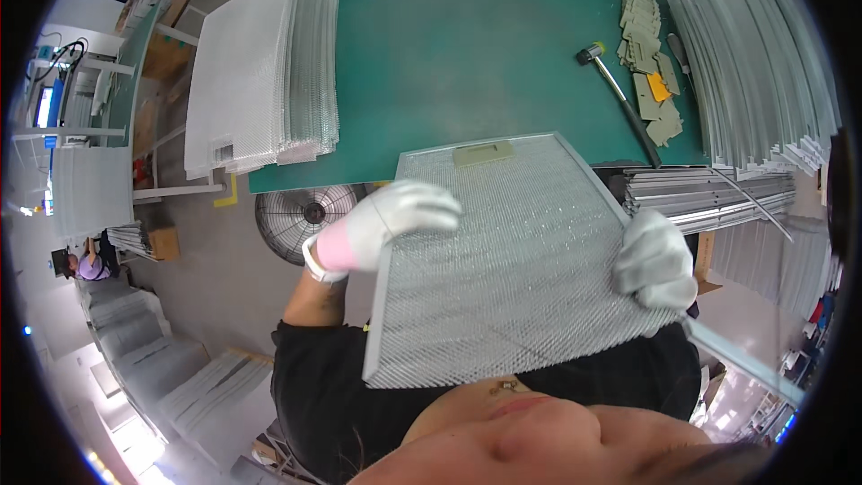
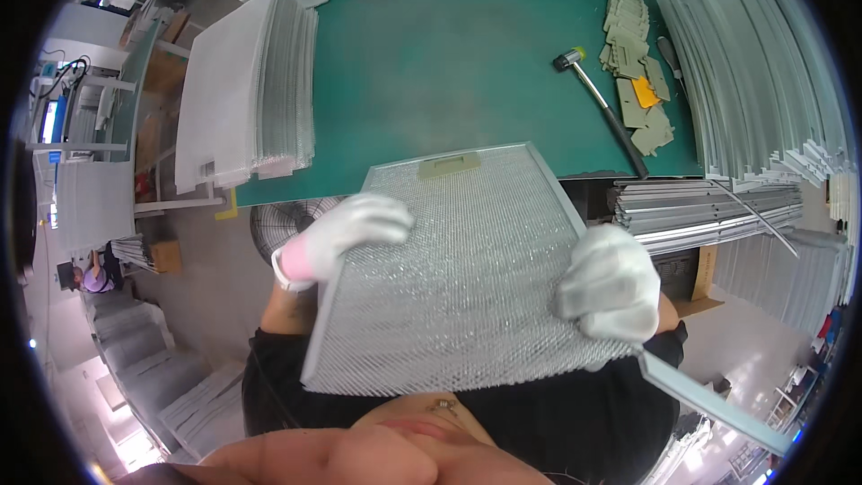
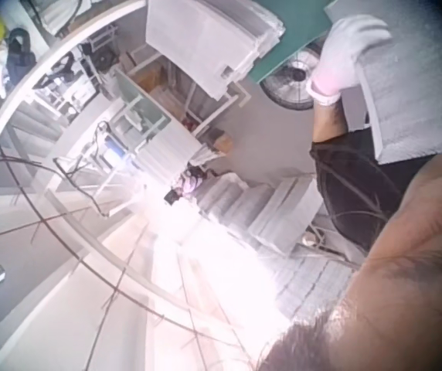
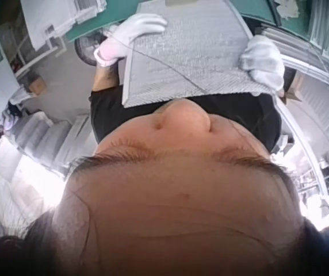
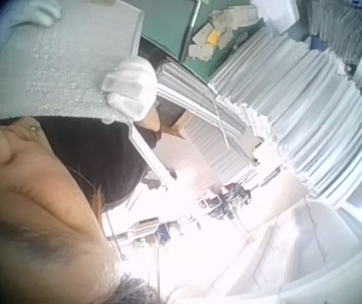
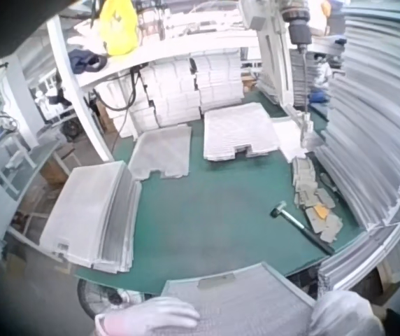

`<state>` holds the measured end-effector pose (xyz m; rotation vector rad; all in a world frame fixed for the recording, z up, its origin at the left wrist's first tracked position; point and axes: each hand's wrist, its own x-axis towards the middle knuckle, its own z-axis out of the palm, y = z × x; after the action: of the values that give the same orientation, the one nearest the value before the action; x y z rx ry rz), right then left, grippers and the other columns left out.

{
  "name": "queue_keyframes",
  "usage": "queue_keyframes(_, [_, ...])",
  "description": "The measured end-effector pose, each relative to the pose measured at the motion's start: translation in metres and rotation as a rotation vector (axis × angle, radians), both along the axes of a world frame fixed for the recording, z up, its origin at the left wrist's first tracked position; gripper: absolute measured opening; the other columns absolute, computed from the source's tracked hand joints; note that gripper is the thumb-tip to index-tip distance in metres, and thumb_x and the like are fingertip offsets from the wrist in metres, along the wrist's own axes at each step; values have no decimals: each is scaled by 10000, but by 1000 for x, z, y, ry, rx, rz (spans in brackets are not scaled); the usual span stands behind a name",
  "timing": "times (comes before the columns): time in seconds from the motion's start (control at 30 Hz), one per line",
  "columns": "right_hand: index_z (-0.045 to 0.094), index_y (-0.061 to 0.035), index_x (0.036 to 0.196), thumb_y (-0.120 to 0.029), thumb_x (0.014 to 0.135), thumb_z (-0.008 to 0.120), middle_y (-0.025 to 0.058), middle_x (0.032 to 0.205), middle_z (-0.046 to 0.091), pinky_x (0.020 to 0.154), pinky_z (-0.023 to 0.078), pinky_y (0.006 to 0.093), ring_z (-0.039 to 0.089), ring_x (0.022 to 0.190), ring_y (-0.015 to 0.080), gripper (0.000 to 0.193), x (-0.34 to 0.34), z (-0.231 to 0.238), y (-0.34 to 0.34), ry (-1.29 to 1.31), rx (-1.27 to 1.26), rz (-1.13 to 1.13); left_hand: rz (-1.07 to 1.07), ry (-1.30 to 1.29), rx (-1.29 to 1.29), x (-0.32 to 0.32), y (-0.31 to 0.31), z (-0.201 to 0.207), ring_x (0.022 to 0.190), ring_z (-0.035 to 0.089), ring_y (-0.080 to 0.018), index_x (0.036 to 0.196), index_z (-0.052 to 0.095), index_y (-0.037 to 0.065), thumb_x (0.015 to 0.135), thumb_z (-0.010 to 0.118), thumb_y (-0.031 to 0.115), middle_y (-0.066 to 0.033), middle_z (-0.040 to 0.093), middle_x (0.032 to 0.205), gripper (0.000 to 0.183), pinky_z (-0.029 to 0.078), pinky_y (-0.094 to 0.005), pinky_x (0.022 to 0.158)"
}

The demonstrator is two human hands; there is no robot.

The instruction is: The person assembles light fixtures by placing a metal frame over a mesh panel and securing it with a power drill. They repeat this process multiple times, handling mesh panels, metal frames, and a power drill on a green workbench.

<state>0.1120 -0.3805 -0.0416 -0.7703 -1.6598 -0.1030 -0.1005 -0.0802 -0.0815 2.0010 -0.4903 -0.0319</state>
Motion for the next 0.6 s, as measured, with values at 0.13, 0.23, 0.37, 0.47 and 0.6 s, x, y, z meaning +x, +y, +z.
queue_keyframes(0.13, [417,-75,598,-84,623,646,128,924,663,616,474,332,630,769,219,230,-18,-24,-13,90,72,-14,173,20,504,11,14,-45,1309,483,-372,1303,563,86,848,662,321,-156,544,1382,522,374,-492,1104])
queue_keyframes(0.23, [507,-5,1013,-174,796,629,311,1020,649,591,522,518,656,707,333,300,-6,-24,-29,5,-65,189,120,9,526,29,24,-48,1307,484,-367,1292,571,89,833,692,297,-154,551,1376,519,375,-493,1106])
queue_keyframes(0.37, [489,-66,925,-129,888,572,158,920,630,641,480,383,622,752,224,110,-1,-24,-31,-9,-159,202,122,-21,488,29,23,-52,1243,519,-362,1265,580,88,826,694,312,-166,588,1290,506,394,-484,1082])
queue_keyframes(0.47, [479,-94,879,-109,933,541,84,869,619,645,457,313,601,748,165,84,-11,-20,-32,4,-176,99,190,25,538,31,24,-53,1127,564,-359,1240,587,88,820,685,291,-162,612,1158,476,419,-473,1038])
queue_keyframes(0.6, [474,-92,871,-148,933,546,85,861,611,587,449,315,589,681,157,111,-24,-19,-27,99,-109,-67,530,212,710,14,10,-51,1006,585,-365,1215,585,58,818,660,248,-161,598,1022,447,448,-450,968])
